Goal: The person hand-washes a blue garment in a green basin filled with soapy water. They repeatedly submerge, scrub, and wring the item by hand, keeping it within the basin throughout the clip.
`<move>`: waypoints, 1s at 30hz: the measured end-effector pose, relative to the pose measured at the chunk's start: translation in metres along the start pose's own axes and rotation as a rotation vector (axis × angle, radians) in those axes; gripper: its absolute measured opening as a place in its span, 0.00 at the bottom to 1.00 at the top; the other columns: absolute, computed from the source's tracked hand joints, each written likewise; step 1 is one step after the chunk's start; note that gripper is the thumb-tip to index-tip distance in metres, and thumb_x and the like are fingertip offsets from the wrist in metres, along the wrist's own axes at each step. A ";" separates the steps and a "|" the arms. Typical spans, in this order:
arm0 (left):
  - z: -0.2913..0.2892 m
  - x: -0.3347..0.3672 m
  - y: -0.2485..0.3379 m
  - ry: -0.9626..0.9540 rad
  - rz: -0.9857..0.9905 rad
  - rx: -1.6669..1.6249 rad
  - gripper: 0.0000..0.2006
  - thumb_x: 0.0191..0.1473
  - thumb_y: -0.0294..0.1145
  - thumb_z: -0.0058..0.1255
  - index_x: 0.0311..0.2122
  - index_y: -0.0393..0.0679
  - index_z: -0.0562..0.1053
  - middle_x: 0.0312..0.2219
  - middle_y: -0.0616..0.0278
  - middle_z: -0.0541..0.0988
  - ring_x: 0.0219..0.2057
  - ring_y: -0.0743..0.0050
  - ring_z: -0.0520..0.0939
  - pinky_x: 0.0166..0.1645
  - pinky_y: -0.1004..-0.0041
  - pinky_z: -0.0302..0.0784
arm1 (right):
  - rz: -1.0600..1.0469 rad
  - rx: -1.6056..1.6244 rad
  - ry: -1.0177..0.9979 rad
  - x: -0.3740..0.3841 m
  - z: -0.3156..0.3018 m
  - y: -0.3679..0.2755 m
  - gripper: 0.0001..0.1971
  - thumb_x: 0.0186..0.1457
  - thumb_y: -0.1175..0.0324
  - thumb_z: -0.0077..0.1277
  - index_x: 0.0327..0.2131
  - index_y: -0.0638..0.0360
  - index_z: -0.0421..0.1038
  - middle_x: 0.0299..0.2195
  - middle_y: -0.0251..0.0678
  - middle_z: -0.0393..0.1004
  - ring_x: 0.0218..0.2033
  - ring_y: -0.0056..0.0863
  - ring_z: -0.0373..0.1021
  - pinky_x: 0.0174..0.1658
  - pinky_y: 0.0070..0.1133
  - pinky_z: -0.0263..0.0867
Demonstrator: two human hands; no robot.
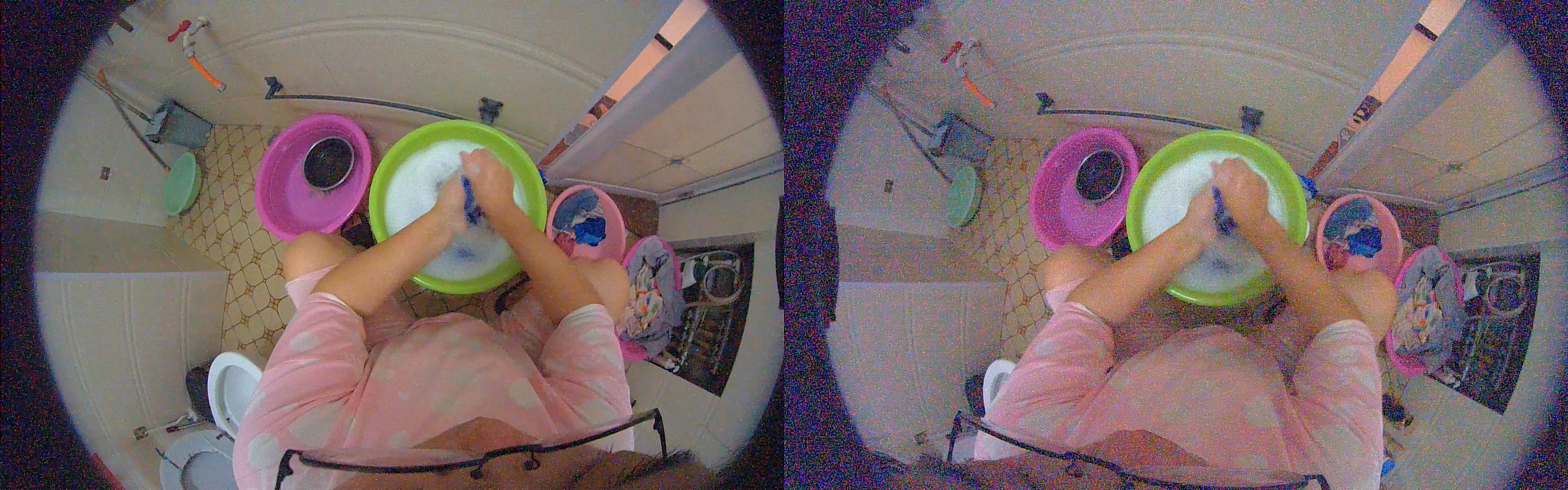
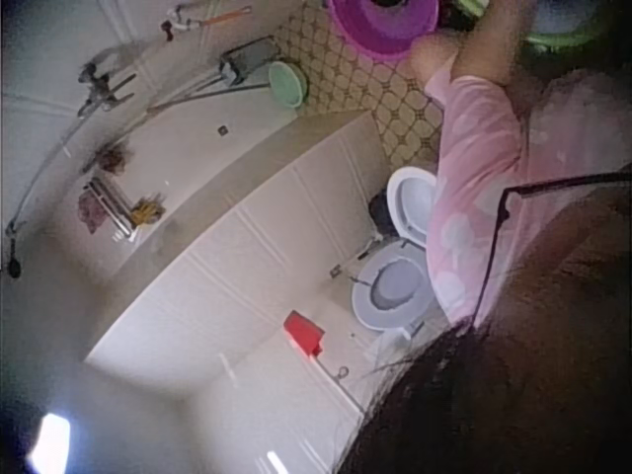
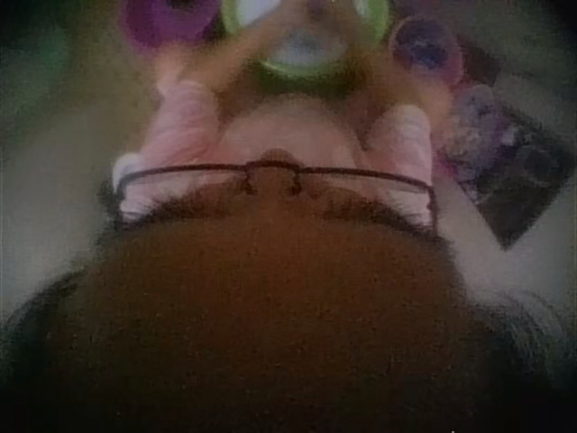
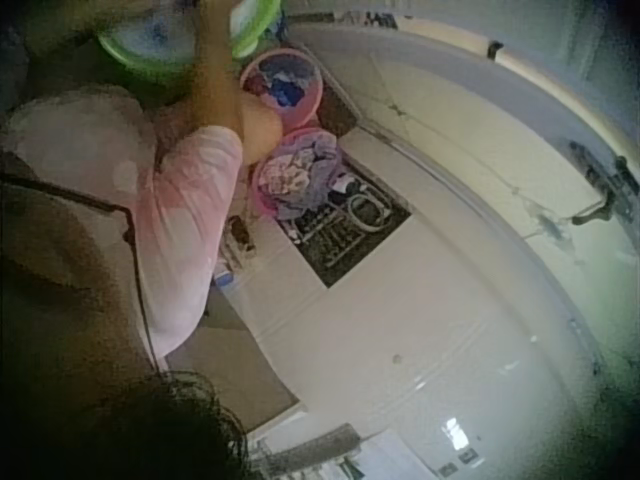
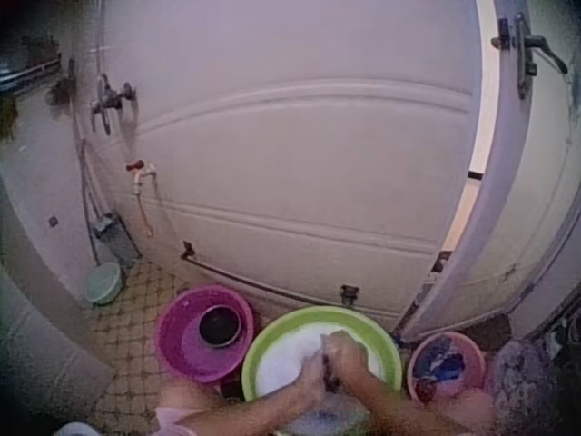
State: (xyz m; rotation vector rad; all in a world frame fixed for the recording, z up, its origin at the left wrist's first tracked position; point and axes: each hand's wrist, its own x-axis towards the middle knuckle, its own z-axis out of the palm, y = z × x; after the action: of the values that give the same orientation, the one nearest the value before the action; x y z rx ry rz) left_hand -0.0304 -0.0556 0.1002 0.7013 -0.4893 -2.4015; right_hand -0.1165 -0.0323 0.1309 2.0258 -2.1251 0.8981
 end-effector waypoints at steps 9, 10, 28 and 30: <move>-0.060 0.048 0.006 -0.183 -0.013 -0.104 0.10 0.50 0.38 0.39 0.34 0.47 0.68 0.29 0.60 0.73 0.32 0.65 0.73 0.38 0.66 0.68 | -0.144 -0.023 0.090 -0.023 0.014 -0.037 0.16 0.53 0.57 0.35 0.25 0.58 0.68 0.27 0.42 0.69 0.25 0.37 0.68 0.26 0.33 0.65; -0.054 0.042 0.004 -0.120 -0.017 -0.077 0.10 0.51 0.39 0.38 0.34 0.47 0.68 0.28 0.60 0.73 0.30 0.66 0.73 0.36 0.67 0.69 | -0.111 -0.040 0.039 -0.022 0.016 -0.034 0.15 0.52 0.58 0.37 0.24 0.57 0.67 0.26 0.41 0.69 0.25 0.36 0.68 0.25 0.32 0.64; -0.027 0.036 0.006 0.106 -0.026 0.002 0.13 0.50 0.42 0.38 0.32 0.42 0.68 0.27 0.59 0.74 0.27 0.64 0.76 0.37 0.66 0.72 | 0.177 0.122 -0.085 0.003 0.013 0.011 0.15 0.53 0.60 0.37 0.26 0.62 0.66 0.26 0.45 0.67 0.28 0.44 0.66 0.31 0.35 0.63; 0.011 0.010 0.013 0.185 -0.115 0.068 0.15 0.51 0.44 0.37 0.30 0.43 0.68 0.24 0.61 0.74 0.25 0.65 0.76 0.36 0.66 0.72 | 0.225 0.167 -0.027 0.004 0.020 0.032 0.15 0.53 0.60 0.36 0.26 0.63 0.65 0.27 0.47 0.66 0.29 0.46 0.65 0.33 0.35 0.60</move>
State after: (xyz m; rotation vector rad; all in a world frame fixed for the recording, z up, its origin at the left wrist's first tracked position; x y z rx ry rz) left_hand -0.0381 -0.0705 0.1113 0.9961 -0.4663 -2.4043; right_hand -0.1407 -0.0457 0.1048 1.9047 -2.4037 1.1200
